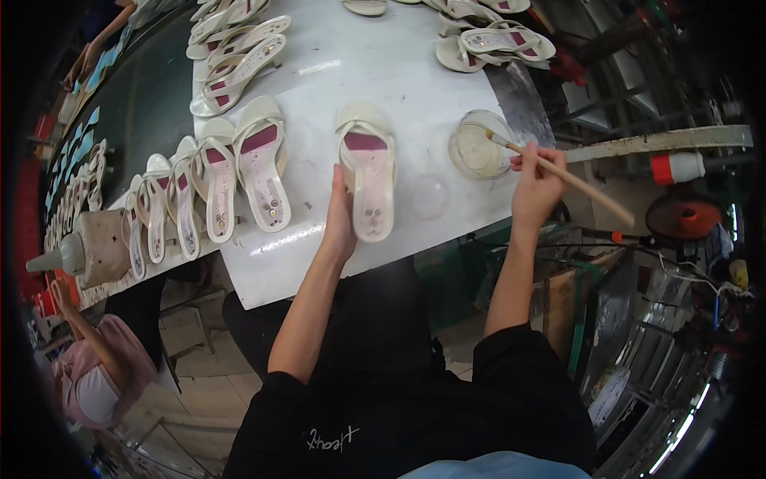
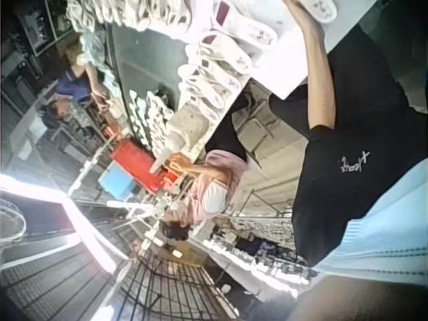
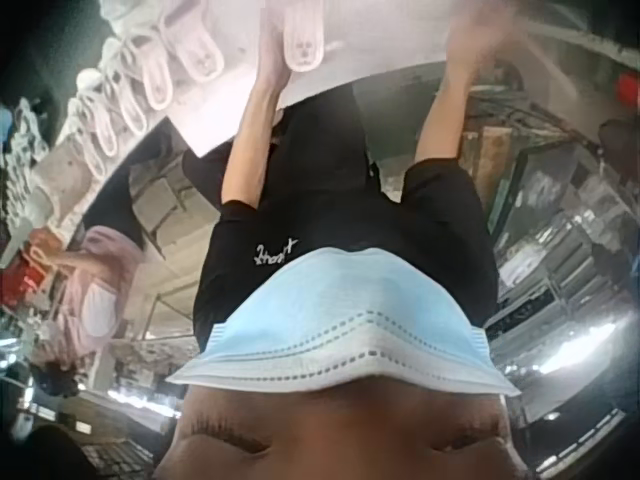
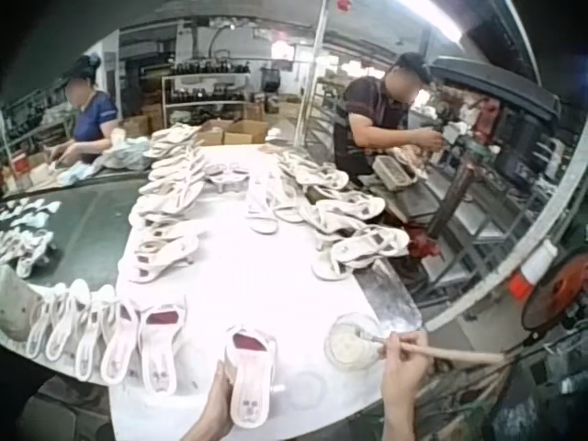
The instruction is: Apply glue to the inner soles of white high-heeled shoes using a brush.
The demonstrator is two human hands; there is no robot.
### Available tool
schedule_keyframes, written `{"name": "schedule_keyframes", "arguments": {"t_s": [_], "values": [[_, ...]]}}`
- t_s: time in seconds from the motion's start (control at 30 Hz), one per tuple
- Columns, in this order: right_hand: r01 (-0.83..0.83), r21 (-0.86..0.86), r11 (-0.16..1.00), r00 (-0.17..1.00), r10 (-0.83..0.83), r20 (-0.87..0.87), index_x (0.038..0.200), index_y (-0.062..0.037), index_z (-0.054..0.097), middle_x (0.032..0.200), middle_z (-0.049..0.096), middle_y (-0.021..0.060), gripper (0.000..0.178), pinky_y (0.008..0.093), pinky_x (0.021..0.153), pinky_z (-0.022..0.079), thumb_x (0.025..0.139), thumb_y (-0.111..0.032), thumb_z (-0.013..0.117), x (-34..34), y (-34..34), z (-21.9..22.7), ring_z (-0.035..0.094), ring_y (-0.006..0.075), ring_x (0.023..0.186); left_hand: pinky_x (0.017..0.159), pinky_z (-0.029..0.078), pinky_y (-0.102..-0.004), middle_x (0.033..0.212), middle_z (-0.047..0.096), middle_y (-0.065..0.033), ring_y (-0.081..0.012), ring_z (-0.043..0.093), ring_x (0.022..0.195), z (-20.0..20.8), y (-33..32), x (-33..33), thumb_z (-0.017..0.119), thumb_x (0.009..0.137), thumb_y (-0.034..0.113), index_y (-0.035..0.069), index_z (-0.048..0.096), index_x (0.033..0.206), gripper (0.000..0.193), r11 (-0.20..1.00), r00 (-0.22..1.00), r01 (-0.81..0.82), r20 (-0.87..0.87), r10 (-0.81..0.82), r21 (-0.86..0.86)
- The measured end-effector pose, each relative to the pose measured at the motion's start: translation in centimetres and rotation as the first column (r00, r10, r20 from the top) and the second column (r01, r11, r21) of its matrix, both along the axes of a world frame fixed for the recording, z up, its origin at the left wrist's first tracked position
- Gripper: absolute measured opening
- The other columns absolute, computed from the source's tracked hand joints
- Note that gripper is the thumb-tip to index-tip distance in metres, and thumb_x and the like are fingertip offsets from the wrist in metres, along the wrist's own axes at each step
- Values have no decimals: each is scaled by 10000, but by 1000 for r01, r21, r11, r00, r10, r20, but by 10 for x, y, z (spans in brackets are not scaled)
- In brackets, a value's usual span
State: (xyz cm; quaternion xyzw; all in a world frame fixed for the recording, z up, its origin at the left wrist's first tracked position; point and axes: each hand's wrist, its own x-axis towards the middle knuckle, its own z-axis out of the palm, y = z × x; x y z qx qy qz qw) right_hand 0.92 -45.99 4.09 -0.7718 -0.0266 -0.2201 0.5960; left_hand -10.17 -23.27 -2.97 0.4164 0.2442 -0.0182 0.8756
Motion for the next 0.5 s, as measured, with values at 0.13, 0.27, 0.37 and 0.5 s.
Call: {"name": "schedule_keyframes", "arguments": {"t_s": [0.13, 0.27, 0.37, 0.5], "values": [[19, -237, 971, 987, -57, -153, 823, -4, 486, 656, 603, 60, 156, 235, 543, 473, 891, -89, 598, 13, -9, -13, 624, 121, 585, 632, 536, -281, 848, 634, -93, -165, 644, 716, 5, -4, -14, 223, 883, 705, 2, 520, 1177, 818, 994, 991, 103, -85, -100, 43], [18, -369, 929, 983, -84, -163, 821, -2, 488, 631, 610, 62, 173, 232, 551, 478, 884, -105, 612, 11, -8, -8, 625, 123, 564, 576, 534, -277, 820, 635, -100, -163, 638, 660, 3, -5, -22, 208, 902, 674, 20, 527, 1153, 770, 994, 992, 96, -91, -91, 57], [-5, -166, 986, 990, -18, -138, 816, 3, 495, 663, 611, 67, 165, 229, 571, 493, 882, -93, 612, 1, -9, -4, 633, 126, 590, 582, 526, -266, 832, 640, -101, -152, 634, 681, 25, -8, -24, 173, 916, 654, 42, 519, 1160, 745, 985, 991, 132, -27, -129, 108], [-114, -91, 989, 991, 107, -77, 815, 25, 506, 728, 613, 86, 146, 235, 595, 519, 886, -62, 599, -19, -5, 2, 643, 137, 634, 583, 513, -253, 861, 644, -101, -144, 626, 709, 39, -8, -24, 147, 927, 637, 58, 513, 1167, 727, 977, 980, 109, 147, -137, 182]]}}
